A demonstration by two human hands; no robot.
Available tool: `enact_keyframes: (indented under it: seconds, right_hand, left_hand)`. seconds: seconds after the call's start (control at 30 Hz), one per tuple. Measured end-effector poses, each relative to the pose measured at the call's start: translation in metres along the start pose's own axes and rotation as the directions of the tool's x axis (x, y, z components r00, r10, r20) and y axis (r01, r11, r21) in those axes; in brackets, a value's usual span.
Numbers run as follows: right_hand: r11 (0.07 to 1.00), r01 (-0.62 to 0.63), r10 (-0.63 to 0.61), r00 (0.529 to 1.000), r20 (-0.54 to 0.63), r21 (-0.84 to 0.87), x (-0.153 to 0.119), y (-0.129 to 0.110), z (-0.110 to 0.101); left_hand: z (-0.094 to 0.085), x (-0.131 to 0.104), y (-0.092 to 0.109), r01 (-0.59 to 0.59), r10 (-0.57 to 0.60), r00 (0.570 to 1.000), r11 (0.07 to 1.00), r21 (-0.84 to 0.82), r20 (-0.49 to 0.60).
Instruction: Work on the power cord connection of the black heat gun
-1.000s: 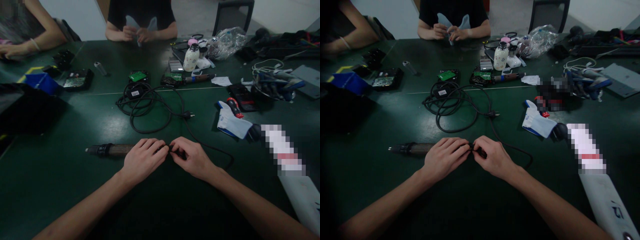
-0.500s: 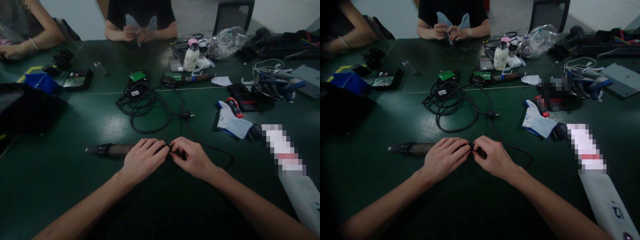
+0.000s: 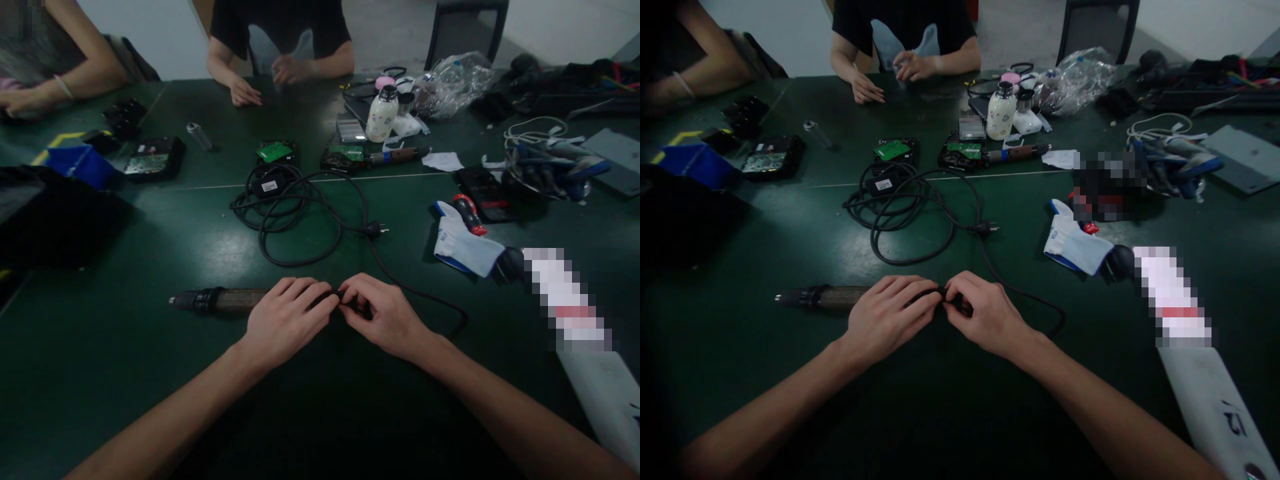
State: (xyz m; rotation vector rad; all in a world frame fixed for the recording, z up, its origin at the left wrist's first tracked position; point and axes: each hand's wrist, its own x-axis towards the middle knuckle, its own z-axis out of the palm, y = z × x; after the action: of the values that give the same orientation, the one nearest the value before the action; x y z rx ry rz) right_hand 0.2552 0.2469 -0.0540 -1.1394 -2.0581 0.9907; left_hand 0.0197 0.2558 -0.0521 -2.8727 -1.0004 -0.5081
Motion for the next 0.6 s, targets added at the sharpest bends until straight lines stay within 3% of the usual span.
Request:
enact_keyframes:
  seconds: [0.6]
  right_hand:
    - [1.0, 0.013, -0.013, 1.0, -0.008, -0.011, 0.0009, -0.0008, 0.0001]
  left_hand:
    - [0.0011, -0.0002, 0.0, 0.007, -0.007, 1.0, 1.0, 0.002, -0.024]
